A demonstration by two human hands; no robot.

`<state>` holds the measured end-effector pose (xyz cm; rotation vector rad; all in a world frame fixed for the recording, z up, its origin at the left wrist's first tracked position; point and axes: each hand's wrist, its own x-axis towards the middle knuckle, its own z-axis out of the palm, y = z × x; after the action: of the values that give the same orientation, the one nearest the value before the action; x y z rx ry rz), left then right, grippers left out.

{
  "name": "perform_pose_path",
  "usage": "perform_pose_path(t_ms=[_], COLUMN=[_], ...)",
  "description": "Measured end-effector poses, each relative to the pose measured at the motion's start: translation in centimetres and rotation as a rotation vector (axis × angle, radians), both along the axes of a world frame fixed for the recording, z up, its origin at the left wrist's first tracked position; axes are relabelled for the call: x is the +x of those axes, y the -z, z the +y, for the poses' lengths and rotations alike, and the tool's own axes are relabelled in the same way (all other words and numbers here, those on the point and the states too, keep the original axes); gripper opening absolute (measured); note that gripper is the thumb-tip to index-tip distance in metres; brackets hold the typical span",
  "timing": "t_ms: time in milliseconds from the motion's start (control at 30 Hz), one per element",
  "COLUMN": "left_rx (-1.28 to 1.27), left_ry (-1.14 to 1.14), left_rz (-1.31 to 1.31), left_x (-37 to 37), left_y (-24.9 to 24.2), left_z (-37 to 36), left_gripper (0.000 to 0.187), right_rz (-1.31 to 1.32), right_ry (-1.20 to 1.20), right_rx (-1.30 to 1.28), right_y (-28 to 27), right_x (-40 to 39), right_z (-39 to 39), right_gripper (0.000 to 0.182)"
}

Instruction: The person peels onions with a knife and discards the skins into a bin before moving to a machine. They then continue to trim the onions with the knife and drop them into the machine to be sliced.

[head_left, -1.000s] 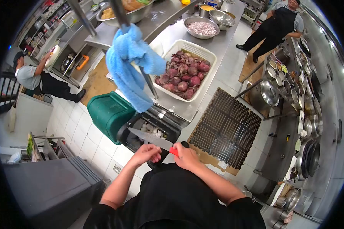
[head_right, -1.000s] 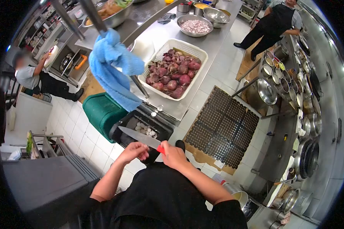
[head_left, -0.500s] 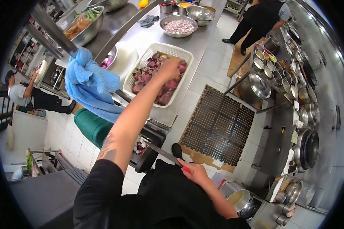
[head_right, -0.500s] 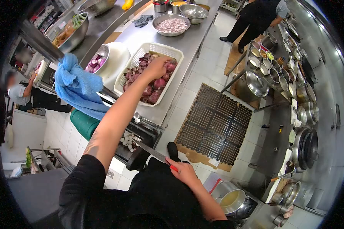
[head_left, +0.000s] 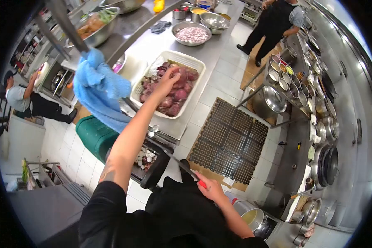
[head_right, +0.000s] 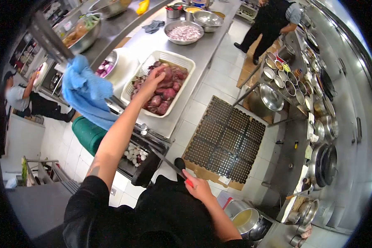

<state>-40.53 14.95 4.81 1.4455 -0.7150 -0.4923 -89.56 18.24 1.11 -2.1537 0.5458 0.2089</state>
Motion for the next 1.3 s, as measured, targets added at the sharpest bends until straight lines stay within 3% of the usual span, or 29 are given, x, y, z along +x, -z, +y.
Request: perform_pose_path(t_ms=[67,200,333,433,533,667,733,867,1300], left_rx=[-0.272,-0.380,-0.477,-0.447,-0.371,-0.337,-0.323,-0.297,-0.280], left_ry=[0.131,0.039,-0.092,-0.215,-0.321,-0.400,-0.465,-0.509,-0.599], left_rz=[0.545,0.863,0.985,0.979,0.862,0.766,0.720,0.710,0.711], left_x=[-2.8,-9.7,-16.6,-20.2,-23.0,-24.9,-25.8,-26.6,-26.6], left_y=[-2.0,-0.4,1.7,4.1,3.0,2.3,1.4,0.7,-0.3], left_z=[6.3,19.9,30.3,35.8,39.0,41.5,41.9,43.1,43.6], left_gripper=[0.046,0.043,0.046,0.046,0.048,0.052,0.051,0.047,0.042], right_rz=[0.021,-0.309,-0.266,-0.398,-0.329,-0.581,-0.668,-0.588,-0.594], right_ry=[0.035,0.053,0.046,-0.031,-0.108,-0.302,-0.353,-0.469,-0.575], right_rx=[0.021,-0.012,0.173,-0.014,-0.038,-0.116,-0.098,-0.113,-0.161], right_y=[0.8,-0.6,-1.1,-2.8,-4.3,-6.2,-6.7,-8.0,-7.8], right_x=[-0.1,1.9,6.0,10.3,14.3,19.1,20.2,20.5,20.7], right_z=[0.1,2.1,4.7,7.6,10.7,15.5,17.6,19.7,20.3], right_gripper=[0.064,0.053,0.047,0.039,0.028,0.023,0.022,0.027,0.033])
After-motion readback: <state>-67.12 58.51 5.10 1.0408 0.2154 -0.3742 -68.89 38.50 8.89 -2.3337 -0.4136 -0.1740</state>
